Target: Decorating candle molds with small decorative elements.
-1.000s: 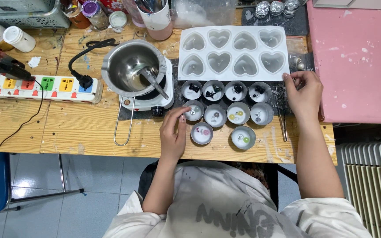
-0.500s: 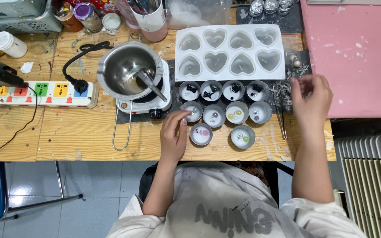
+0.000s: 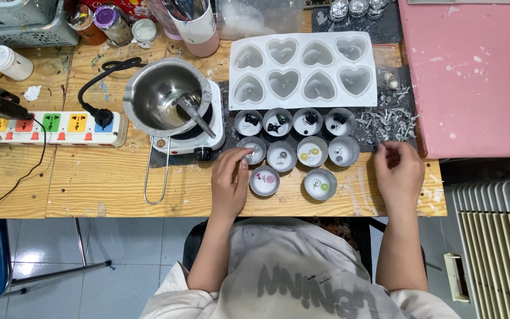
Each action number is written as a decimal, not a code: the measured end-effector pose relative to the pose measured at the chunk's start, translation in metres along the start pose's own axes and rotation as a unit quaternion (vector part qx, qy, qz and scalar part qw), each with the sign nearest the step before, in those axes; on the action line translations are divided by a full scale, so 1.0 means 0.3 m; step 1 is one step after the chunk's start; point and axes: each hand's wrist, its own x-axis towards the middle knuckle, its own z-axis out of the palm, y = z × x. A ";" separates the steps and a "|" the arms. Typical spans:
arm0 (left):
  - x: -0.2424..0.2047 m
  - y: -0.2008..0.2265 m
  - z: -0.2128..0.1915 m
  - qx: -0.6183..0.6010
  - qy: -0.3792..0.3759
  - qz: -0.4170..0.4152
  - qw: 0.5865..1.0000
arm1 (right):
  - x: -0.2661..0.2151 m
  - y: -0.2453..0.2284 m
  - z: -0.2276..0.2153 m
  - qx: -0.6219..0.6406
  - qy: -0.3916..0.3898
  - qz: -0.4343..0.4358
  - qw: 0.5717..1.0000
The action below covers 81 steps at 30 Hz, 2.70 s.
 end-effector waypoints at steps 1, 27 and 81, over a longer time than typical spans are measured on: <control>-0.002 0.000 0.007 0.001 0.001 0.000 1.000 | -0.006 0.012 -0.001 0.001 0.000 -0.001 1.000; -0.045 0.087 -0.409 -0.019 0.158 -0.260 0.952 | 0.185 -0.228 -0.084 0.286 -0.099 -0.031 0.953; 0.375 0.026 0.209 0.174 -0.232 0.153 0.945 | 0.526 -0.129 0.115 0.175 -0.268 -0.217 0.922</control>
